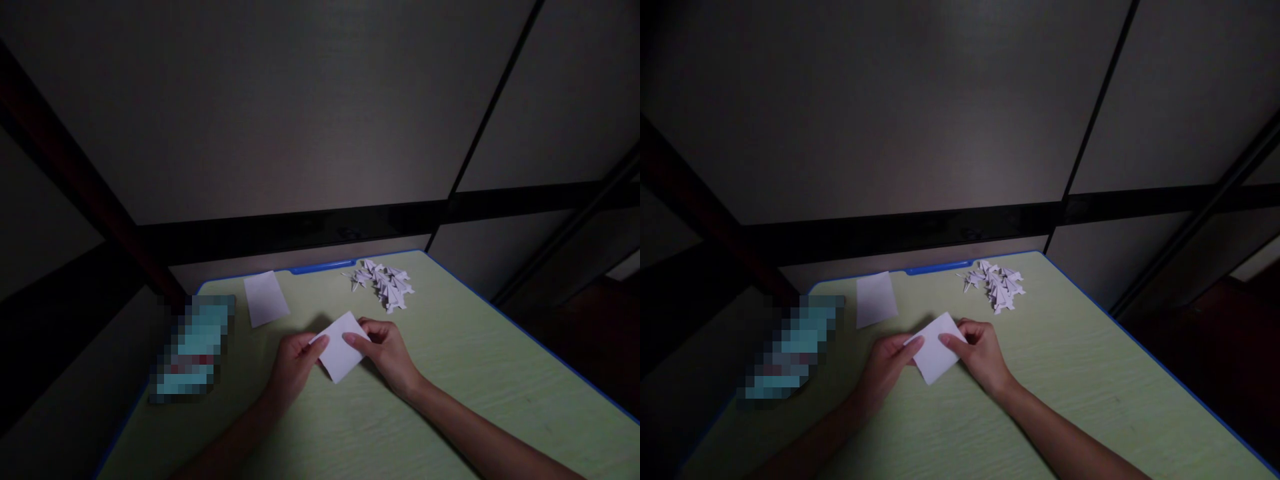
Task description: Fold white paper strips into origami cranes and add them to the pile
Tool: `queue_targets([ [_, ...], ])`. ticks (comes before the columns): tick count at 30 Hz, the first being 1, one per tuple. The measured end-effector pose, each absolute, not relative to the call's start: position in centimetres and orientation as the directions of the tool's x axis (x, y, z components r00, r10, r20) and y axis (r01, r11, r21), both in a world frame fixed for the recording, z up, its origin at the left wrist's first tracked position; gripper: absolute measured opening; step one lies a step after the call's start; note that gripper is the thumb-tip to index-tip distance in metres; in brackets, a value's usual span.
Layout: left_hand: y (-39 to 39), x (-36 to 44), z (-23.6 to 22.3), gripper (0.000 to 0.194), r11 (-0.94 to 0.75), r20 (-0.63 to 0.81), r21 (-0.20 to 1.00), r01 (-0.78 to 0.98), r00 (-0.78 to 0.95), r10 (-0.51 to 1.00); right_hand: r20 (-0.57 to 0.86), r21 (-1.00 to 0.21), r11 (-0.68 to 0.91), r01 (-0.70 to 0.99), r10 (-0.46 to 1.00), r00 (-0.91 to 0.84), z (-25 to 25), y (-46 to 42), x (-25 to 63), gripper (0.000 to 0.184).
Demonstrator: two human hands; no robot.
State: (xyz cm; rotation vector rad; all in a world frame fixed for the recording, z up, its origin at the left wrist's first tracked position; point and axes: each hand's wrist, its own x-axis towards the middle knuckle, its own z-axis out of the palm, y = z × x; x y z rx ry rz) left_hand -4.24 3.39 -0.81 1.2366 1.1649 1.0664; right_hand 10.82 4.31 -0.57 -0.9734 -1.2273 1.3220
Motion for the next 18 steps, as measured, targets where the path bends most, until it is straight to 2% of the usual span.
queue_targets([
  [18, 3.35, -4.17, -0.58, 0.029, 0.051, -0.054, 0.998, 0.032, 0.099, 0.994, 0.093, -0.982, 0.072, -0.172, 0.989, -0.118, -0.33, 4.3, 10.79, 0.015],
])
